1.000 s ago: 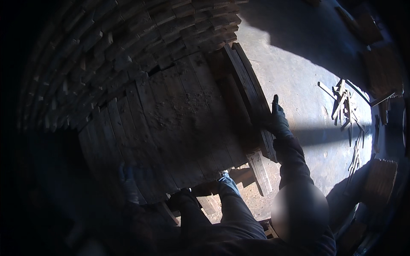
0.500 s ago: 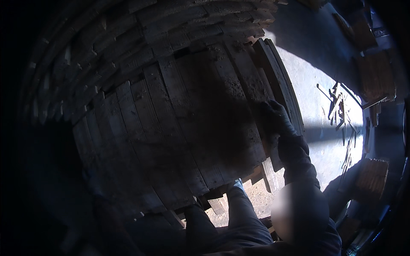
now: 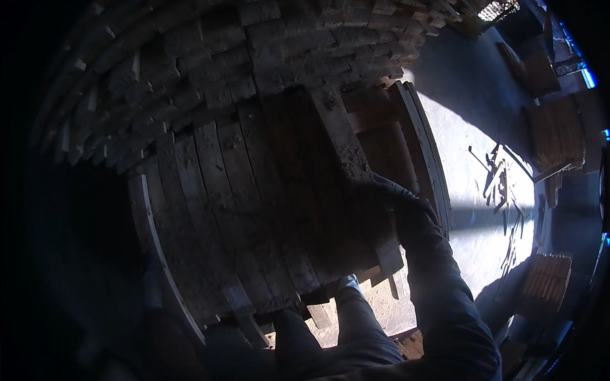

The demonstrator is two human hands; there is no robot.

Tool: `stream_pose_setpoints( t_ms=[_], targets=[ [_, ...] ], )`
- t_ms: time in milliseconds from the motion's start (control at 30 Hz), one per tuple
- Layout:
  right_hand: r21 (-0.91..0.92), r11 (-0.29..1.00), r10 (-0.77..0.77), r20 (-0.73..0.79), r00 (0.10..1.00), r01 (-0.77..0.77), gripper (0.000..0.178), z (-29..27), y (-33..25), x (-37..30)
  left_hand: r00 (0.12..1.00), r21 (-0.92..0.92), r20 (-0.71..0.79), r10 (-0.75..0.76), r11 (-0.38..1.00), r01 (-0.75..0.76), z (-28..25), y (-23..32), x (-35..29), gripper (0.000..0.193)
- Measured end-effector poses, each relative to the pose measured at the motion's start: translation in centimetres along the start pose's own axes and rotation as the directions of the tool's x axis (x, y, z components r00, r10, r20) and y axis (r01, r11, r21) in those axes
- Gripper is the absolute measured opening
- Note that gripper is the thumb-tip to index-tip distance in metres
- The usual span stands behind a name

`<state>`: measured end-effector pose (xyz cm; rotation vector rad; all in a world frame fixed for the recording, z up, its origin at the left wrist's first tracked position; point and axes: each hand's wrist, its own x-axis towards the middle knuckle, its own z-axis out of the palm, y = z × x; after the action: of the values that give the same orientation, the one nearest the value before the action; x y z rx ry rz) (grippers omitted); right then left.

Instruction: The person repeatedly picks up thin wooden planks from a stack and places them onto a conveyor or sorting table. The person handles the planks one at a time, aligning them before depositing them. The task continues throughout the clip without visible completion.

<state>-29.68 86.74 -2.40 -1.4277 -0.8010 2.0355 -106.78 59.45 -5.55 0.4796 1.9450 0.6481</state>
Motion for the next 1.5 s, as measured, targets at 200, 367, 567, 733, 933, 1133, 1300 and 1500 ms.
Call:
stream_pose_setpoints(
  t_ms=[200, 367, 567, 733, 933, 1133, 1300, 1500],
  targets=[
    [-0.002, 1.000, -0.007, 0.070, 0.997, 0.007, 0.067, 1.0, 0.3, -0.5, 0.991, 0.071, 0.048, -0.123, 0.990, 0.120, 2.4, 2.9, -1.3, 0.055],
    [-0.030, 0.997, -0.056, 0.268, 0.962, 0.066, 0.079, 1.6, 1.7, -2.4, 0.995, -0.062, 0.009, -0.103, 0.993, 0.104, 4.7, 4.5, -3.1, 0.050],
    [0.346, 0.936, -0.203, 0.380, 0.903, 0.065, 0.109, 5.7, 6.7, 4.1, 0.999, -0.035, -0.028, -0.016, 0.999, 0.015, 2.0, 4.2, -11.0, 0.053],
    [0.319, 0.944, -0.158, 0.203, 0.966, 0.087, 0.107, 4.2, 1.1, -2.9, 0.984, -0.283, 0.177, -0.004, 0.958, 0.054, 12.1, 8.4, -18.1, 0.049],
    [-0.740, 0.639, -0.175, -0.407, 0.896, -0.211, 0.127, -0.7, -6.3, -9.3, 0.906, -0.115, 0.379, 0.191, 0.981, -0.159, 42.6, 19.9, -20.5, 0.057],
    [-0.832, 0.530, -0.281, -0.352, 0.893, -0.162, 0.126, -9.5, -1.2, -6.3, 0.848, 0.092, 0.100, 0.520, 0.844, -0.528, 65.8, 23.4, -17.7, 0.099],
    [-0.809, 0.469, -0.679, -0.587, 0.440, -0.355, 0.089, -18.9, -3.7, -7.9, 0.887, -0.306, 0.249, 0.389, 0.900, -0.309, 66.2, 16.4, -13.1, 0.071],
    [-0.419, 0.908, -0.254, -0.518, 0.817, 0.016, 0.070, -22.6, 0.6, -4.6, 0.908, -0.072, 0.340, 0.247, 0.969, -0.236, 69.0, 20.8, -18.6, 0.038]
  ],
)
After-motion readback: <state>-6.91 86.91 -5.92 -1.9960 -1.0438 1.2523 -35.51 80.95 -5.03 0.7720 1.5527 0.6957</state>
